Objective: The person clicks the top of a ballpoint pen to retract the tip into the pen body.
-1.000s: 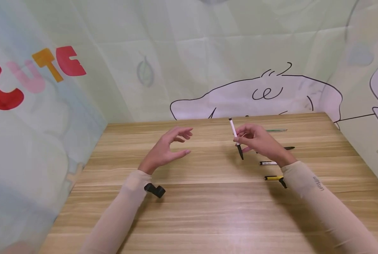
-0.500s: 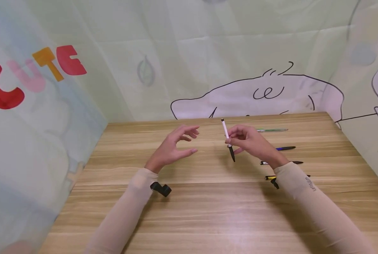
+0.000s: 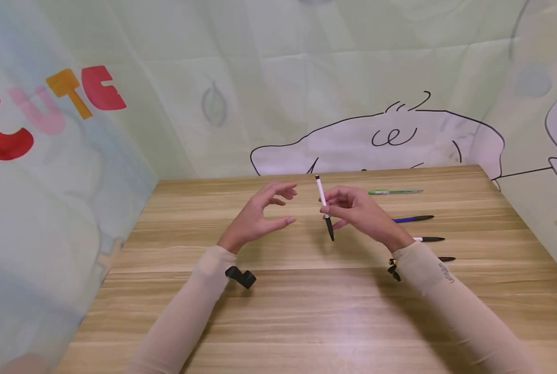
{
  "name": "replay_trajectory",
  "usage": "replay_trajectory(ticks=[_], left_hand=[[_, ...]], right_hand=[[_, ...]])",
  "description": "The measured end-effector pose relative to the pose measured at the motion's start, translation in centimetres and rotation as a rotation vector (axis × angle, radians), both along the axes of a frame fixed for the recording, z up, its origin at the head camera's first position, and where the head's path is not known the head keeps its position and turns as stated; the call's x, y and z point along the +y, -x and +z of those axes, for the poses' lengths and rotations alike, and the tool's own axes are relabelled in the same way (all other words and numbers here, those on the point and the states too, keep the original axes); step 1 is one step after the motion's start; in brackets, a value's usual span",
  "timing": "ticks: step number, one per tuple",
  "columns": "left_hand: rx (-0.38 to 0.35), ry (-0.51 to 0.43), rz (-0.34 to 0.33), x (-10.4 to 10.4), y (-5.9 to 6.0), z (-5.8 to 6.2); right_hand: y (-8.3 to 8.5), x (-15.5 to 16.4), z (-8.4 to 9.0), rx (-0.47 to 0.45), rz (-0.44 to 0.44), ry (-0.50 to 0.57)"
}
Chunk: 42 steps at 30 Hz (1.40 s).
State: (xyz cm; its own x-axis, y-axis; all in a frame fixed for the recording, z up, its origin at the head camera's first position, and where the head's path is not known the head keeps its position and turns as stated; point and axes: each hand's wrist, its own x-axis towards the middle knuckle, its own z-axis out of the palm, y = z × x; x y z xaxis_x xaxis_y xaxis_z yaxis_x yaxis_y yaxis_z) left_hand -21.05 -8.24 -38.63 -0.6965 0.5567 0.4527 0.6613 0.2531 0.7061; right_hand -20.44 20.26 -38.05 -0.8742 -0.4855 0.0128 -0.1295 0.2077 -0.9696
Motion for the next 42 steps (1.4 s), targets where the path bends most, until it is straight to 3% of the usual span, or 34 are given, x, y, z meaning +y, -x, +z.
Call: replay_trajectory(ticks=[15, 34, 42], left_hand=[[0.013, 0.02, -0.013, 0.9, 0.2, -0.1], [-0.052, -0.067, -0.091, 2.1, 0.4, -0.4], [-0.045, -0.082, -0.128, 2.4, 0.5, -0.5]], right_hand=[[-0.4, -1.9, 0.3, -0.028, 0.002, 0.074], [-0.6, -3.3, -0.3, -0.055, 0.01, 0.171], [-0.7, -3.6, -0.3, -0.062, 0.02, 0.178]])
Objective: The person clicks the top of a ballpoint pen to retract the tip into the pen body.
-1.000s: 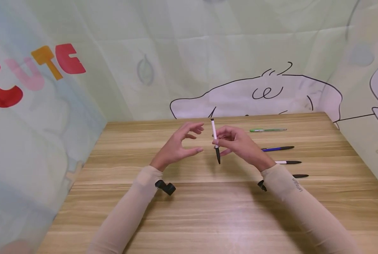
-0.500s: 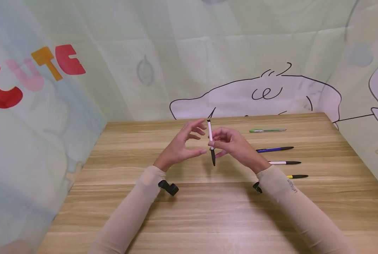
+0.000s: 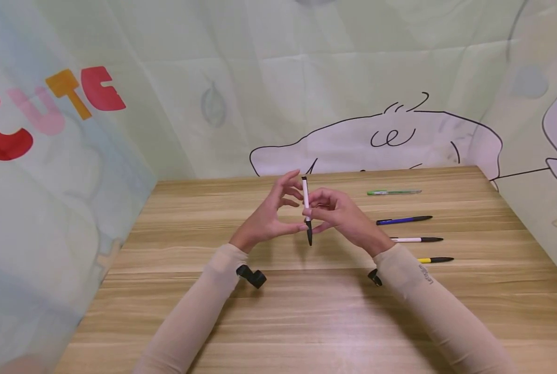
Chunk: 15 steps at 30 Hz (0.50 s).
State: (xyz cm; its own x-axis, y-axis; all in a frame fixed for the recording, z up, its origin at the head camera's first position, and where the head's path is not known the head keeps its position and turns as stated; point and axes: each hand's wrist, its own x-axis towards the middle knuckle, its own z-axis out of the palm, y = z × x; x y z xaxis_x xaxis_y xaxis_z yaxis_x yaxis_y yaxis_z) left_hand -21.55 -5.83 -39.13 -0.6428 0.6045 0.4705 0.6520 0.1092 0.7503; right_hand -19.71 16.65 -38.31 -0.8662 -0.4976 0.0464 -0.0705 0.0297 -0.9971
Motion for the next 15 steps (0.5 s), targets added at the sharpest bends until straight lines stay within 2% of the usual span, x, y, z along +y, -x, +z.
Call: replay_trajectory(ticks=[7, 15], left_hand=[[0.006, -0.001, -0.031, 0.2, 0.09, -0.03], [-0.005, 0.037, -0.019, 0.32, 0.04, -0.01]], right_hand=[[-0.14, -0.32, 0.11, -0.01, 0.003, 0.011], [-0.23, -0.55, 0.07, -0.008, 0.002, 0.005]])
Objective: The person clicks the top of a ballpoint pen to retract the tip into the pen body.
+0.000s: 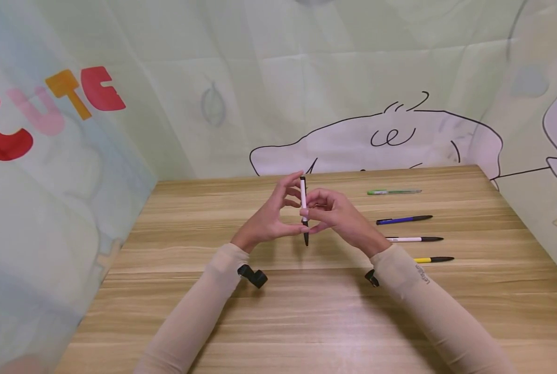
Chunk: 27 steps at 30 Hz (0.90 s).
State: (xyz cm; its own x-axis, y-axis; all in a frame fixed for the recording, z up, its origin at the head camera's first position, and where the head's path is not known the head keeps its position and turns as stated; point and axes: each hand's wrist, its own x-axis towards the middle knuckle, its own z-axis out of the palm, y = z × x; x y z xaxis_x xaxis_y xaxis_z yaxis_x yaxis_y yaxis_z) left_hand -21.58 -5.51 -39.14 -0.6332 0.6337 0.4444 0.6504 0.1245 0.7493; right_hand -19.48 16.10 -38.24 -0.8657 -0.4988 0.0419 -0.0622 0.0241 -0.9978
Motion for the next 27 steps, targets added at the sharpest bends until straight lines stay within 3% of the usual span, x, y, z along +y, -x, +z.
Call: replay_trajectory(ticks=[27], left_hand=[[-0.037, 0.008, 0.0, -0.09, -0.07, -0.14]], right_hand=[[0.07, -0.5, -0.27, 0.007, -0.032, 0.049]])
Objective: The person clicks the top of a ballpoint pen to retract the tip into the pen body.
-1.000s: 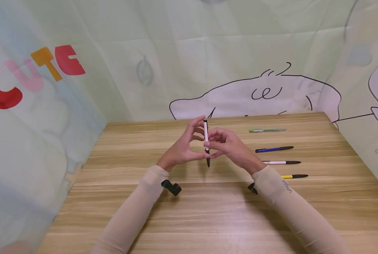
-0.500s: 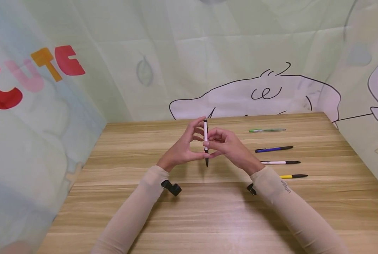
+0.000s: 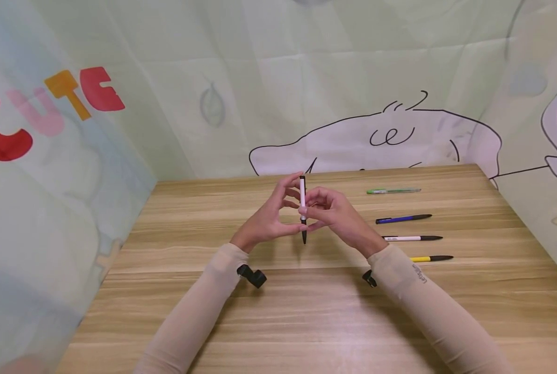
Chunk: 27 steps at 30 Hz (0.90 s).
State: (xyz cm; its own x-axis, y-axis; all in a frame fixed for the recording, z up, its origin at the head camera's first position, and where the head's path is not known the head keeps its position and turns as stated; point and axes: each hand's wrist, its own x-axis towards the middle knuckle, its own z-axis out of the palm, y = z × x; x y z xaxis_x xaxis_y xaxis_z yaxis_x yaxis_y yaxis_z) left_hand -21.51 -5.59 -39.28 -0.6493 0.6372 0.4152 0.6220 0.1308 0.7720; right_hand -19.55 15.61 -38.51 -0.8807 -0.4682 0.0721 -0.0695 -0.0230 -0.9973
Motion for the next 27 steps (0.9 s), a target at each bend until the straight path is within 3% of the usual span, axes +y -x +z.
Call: replay_trajectory(ticks=[21, 27], left_hand=[[-0.003, 0.015, 0.004, 0.08, -0.29, 0.36], [0.005, 0.015, 0.008, 0.12, -0.02, -0.02]], right_hand=[[-0.16, -0.08, 0.22, 0.001, -0.028, -0.023], [-0.15, -0.07, 0.2, -0.006, -0.035, -0.024]])
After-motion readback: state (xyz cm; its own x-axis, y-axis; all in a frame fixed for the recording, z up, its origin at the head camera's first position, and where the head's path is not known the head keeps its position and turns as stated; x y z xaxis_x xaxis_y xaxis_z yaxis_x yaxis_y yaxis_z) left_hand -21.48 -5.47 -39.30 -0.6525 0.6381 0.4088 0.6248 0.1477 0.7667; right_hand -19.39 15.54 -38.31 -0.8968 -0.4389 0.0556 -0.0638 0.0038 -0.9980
